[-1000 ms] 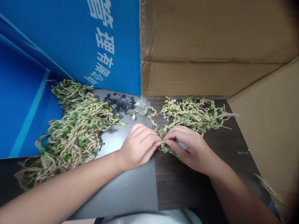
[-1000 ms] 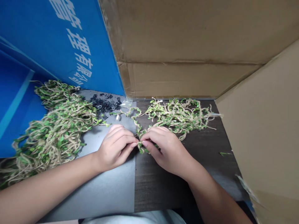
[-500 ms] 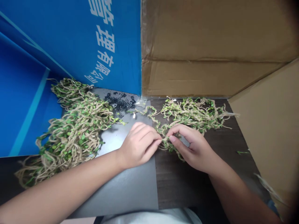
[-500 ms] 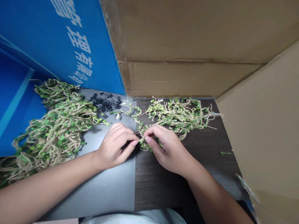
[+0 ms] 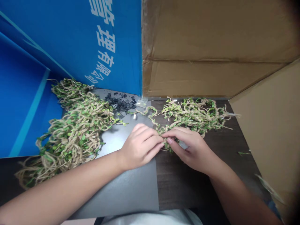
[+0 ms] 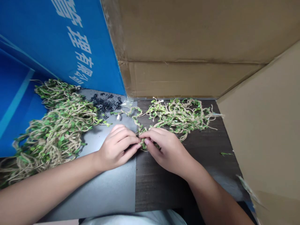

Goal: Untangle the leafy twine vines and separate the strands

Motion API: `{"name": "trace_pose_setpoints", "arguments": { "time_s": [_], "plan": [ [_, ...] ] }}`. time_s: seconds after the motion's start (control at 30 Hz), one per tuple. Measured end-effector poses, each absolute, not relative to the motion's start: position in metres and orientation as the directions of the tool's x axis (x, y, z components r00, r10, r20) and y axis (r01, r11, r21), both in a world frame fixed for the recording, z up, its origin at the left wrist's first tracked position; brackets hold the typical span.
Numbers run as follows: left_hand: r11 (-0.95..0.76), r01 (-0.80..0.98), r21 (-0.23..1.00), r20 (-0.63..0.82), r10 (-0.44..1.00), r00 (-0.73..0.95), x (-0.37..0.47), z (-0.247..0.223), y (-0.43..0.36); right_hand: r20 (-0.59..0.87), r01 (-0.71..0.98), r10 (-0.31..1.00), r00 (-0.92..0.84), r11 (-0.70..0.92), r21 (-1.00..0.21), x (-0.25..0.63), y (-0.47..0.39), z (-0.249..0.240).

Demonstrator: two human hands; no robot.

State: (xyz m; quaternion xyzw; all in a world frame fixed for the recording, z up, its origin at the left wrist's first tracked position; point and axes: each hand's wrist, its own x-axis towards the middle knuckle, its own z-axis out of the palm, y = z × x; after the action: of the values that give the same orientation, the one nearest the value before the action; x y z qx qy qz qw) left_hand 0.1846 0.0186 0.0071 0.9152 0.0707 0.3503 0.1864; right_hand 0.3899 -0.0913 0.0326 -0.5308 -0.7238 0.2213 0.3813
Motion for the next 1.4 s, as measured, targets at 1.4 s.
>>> {"name": "trace_pose_setpoints", "arguments": {
  "time_s": [1.4],
  "plan": [
    [-0.92, 0.008, 0.391, 0.624, 0.272, 0.732, 0.187, 0.009, 0.02, 0.22, 0.704, 0.956, -0.193, 0.291, -0.648, 0.393, -0.092, 0.029]
  ]
}}
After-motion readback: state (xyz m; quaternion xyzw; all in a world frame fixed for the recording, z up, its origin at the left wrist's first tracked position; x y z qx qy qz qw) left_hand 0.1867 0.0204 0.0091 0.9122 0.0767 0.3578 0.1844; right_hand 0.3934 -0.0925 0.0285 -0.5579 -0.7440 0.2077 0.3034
